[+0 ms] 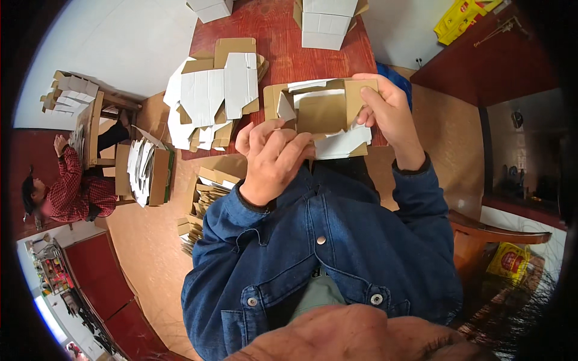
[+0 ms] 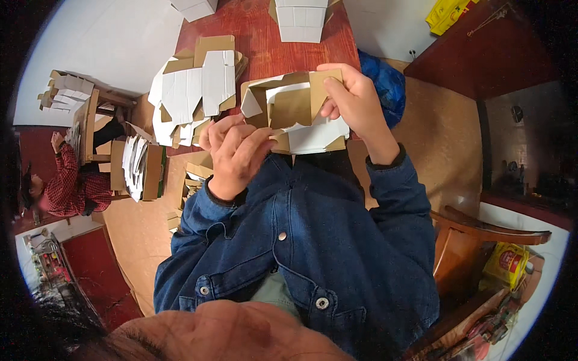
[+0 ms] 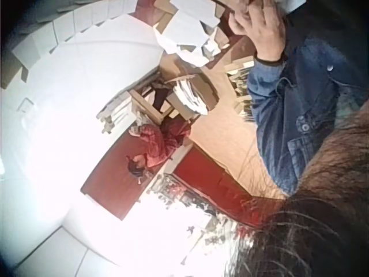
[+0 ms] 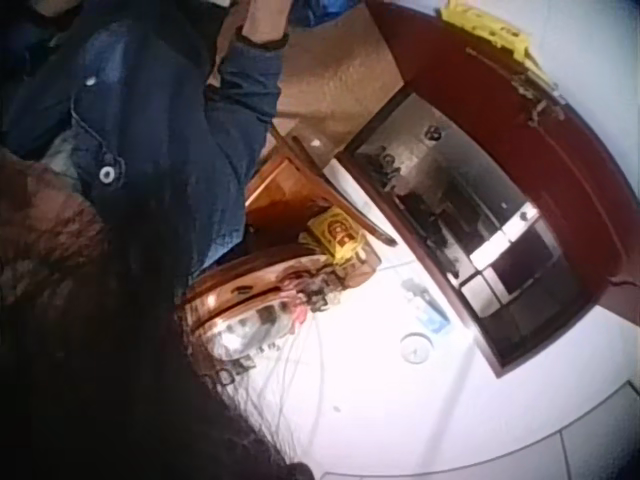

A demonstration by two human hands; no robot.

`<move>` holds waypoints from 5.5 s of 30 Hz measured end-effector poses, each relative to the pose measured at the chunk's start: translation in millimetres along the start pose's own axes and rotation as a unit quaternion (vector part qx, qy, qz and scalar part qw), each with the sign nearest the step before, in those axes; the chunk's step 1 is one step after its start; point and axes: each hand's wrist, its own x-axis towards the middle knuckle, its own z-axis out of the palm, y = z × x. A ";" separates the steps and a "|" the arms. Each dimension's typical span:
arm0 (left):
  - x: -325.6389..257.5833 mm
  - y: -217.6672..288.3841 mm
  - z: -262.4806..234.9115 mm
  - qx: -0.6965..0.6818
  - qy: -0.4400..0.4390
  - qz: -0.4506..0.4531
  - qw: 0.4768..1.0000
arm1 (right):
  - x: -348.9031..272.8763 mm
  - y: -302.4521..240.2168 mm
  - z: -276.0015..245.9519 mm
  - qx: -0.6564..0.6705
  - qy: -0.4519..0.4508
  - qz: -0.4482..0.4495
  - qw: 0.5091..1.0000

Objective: The person folds flat cardboard cutouts into boxes by hand and stacks the assembled boxes on the table.

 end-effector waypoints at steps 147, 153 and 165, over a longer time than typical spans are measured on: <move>-40.1 3.1 41.2 -0.238 0.034 -0.172 0.955 | -25.4 62.1 34.4 -0.064 0.062 -0.145 0.985; -39.5 -1.4 43.7 -0.224 -0.023 -0.099 0.969 | -25.7 61.1 34.4 -0.108 0.035 -0.144 0.983; -47.4 -2.6 56.0 -0.274 0.007 -0.132 0.953 | -17.0 75.1 23.1 -0.042 -0.078 -0.236 0.968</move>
